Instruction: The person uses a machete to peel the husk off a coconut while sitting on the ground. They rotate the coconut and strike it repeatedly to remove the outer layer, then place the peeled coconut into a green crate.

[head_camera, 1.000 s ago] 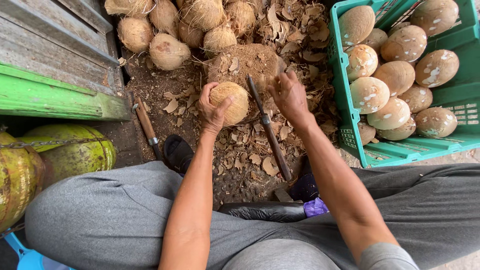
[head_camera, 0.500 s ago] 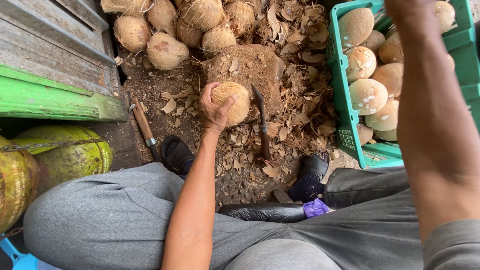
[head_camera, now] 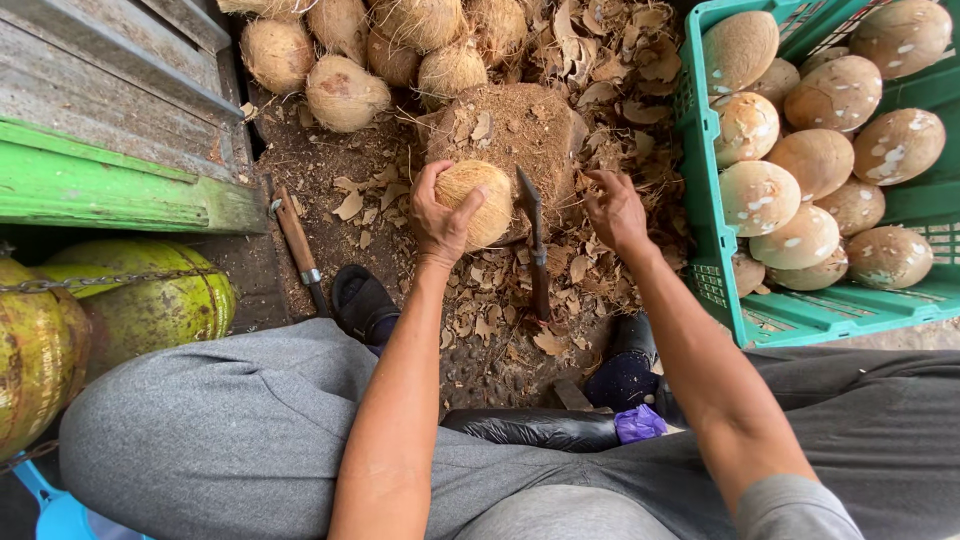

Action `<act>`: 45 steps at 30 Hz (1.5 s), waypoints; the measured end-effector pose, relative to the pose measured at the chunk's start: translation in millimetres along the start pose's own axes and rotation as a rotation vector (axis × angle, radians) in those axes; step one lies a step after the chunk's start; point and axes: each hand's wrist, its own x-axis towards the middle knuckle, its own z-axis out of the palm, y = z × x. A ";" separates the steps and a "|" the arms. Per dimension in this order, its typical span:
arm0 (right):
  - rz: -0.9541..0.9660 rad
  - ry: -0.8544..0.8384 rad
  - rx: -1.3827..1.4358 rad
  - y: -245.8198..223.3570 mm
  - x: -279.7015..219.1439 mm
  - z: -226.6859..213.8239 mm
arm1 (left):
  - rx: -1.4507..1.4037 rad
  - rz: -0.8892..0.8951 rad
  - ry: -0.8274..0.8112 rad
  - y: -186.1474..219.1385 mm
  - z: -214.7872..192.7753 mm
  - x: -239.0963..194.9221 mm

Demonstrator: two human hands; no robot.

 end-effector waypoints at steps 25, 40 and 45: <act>0.407 -0.331 0.658 -108.6 -135.9 3.7 | -0.194 -0.450 0.159 22.5 19.8 -8.2; 0.380 -0.098 0.827 -160.6 -143.5 -76.8 | 0.307 -0.050 0.221 -23.3 7.7 5.4; 0.146 -0.016 0.717 -161.9 -144.3 -101.1 | -0.178 -0.553 0.020 -15.3 10.4 14.0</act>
